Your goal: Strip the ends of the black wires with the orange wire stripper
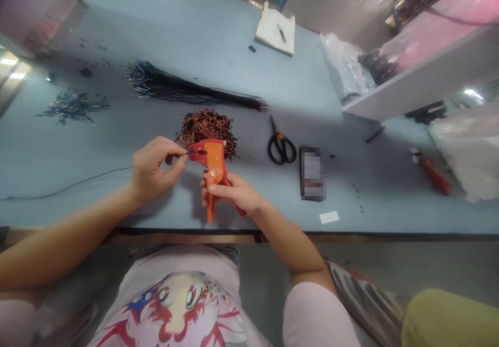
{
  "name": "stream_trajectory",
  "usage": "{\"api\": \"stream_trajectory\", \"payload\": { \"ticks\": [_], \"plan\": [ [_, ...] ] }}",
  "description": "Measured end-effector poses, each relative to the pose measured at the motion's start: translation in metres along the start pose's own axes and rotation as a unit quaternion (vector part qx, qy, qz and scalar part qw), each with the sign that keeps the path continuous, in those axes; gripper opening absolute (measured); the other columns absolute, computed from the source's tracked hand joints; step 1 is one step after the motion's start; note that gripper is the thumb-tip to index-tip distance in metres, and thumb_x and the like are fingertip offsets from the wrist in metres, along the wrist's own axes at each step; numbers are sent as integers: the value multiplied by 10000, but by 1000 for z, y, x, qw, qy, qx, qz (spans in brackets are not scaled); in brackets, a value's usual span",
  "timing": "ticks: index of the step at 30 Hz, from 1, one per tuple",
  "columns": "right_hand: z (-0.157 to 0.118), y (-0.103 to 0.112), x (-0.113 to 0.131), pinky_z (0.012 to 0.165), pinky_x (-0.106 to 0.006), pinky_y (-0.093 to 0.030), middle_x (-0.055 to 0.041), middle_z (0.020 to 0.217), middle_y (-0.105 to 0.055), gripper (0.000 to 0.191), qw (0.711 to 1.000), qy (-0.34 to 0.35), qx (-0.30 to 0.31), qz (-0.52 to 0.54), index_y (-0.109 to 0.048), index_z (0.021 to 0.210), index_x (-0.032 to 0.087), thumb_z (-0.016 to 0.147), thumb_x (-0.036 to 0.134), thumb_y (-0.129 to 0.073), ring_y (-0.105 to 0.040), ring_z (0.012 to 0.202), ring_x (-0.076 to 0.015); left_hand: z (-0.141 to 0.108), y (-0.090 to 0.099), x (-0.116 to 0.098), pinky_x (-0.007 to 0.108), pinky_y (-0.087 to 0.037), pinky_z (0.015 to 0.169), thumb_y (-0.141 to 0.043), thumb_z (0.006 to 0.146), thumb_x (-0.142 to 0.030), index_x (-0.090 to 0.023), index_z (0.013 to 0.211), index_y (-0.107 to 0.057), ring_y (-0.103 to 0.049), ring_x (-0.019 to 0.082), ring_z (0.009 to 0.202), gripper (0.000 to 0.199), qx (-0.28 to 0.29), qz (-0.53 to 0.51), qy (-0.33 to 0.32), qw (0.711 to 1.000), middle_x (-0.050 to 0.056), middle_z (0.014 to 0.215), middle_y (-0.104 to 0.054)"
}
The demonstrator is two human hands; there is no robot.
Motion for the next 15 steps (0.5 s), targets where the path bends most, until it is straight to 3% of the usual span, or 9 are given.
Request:
{"api": "stream_trajectory", "payload": {
  "ticks": [15],
  "plan": [
    [-2, 3, 0, 730, -312, -603, -30, 842, -703, 425, 1000, 4, 7, -16, -648, 1019, 131, 761, 382, -873, -721, 745, -164, -1, -1, 0, 236, -425, 610, -588, 870, -108, -193, 849, -624, -520, 104, 620, 95, 16, 10, -3, 1000, -13, 764, -649]
  ]
}}
Point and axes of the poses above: each hand's wrist, its own z-axis towards the middle knuckle, its own y-axis out of the back of the hand, x = y × z, the point moved 1 cm from there along z, towards the middle knuckle
